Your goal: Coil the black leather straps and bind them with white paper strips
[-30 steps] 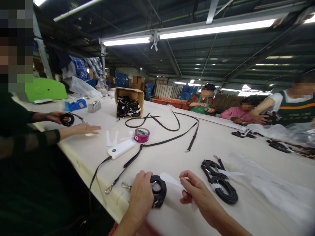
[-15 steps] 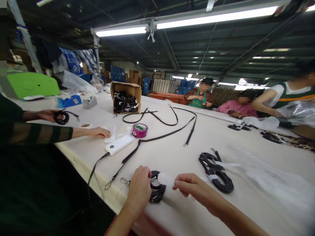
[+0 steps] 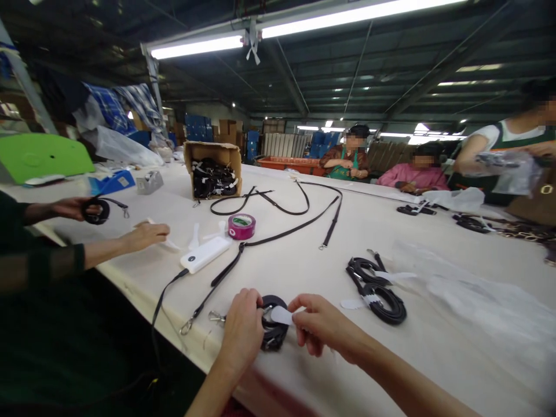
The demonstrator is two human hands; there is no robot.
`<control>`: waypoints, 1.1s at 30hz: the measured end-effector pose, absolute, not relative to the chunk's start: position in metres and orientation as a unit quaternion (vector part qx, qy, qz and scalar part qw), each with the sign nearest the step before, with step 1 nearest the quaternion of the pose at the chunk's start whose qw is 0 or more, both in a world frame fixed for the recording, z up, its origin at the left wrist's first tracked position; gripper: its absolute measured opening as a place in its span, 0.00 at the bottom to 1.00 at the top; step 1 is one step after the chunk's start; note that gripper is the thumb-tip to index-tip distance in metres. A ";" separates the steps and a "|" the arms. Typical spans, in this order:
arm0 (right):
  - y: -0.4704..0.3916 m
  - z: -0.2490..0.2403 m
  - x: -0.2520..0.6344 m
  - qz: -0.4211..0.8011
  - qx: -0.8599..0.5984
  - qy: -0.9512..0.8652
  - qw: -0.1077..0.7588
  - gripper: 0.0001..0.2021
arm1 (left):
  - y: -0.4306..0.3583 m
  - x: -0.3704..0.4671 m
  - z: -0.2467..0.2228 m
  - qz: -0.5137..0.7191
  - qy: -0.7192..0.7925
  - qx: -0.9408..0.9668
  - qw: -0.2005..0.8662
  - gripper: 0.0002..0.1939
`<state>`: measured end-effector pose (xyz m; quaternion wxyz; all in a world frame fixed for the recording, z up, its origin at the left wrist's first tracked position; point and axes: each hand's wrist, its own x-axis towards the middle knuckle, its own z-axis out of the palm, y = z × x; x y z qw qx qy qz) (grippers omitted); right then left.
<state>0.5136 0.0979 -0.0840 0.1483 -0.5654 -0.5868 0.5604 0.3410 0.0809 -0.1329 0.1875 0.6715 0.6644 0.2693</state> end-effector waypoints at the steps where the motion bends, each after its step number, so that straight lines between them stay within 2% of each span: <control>1: 0.099 -0.084 0.512 0.544 -0.570 -0.601 0.135 0.13 | 0.081 0.341 -0.133 0.271 0.666 0.669 0.188 0.08; 4: 0.104 -0.082 0.504 0.513 -0.559 -0.643 0.104 0.05 | 0.082 0.342 -0.133 0.275 0.665 0.668 0.190 0.09; 7: 0.114 -0.078 0.495 0.456 -0.550 -0.694 0.085 0.09 | 0.082 0.343 -0.133 0.276 0.664 0.668 0.192 0.10; 14: 0.133 -0.082 0.492 0.240 -0.538 -0.791 0.168 0.07 | 0.082 0.340 -0.134 0.293 0.660 0.663 0.199 0.09; 18: 0.138 -0.099 0.487 0.195 -0.448 -0.864 0.125 0.16 | 0.081 0.340 -0.135 0.311 0.655 0.654 0.215 0.12; 21: 0.144 -0.107 0.484 0.164 -0.411 -0.893 0.079 0.13 | 0.081 0.339 -0.136 0.321 0.645 0.652 0.236 0.12; 24: 0.149 -0.109 0.484 0.130 -0.400 -0.906 0.054 0.07 | 0.085 0.333 -0.133 0.326 0.625 0.651 0.284 0.12; 28: 0.148 -0.107 0.485 0.087 -0.389 -0.916 0.039 0.05 | 0.098 0.315 -0.124 0.321 0.579 0.631 0.404 0.09; 33: 0.140 -0.116 0.491 0.045 -0.361 -0.929 0.061 0.06 | 0.119 0.294 -0.115 0.283 0.553 0.573 0.535 0.09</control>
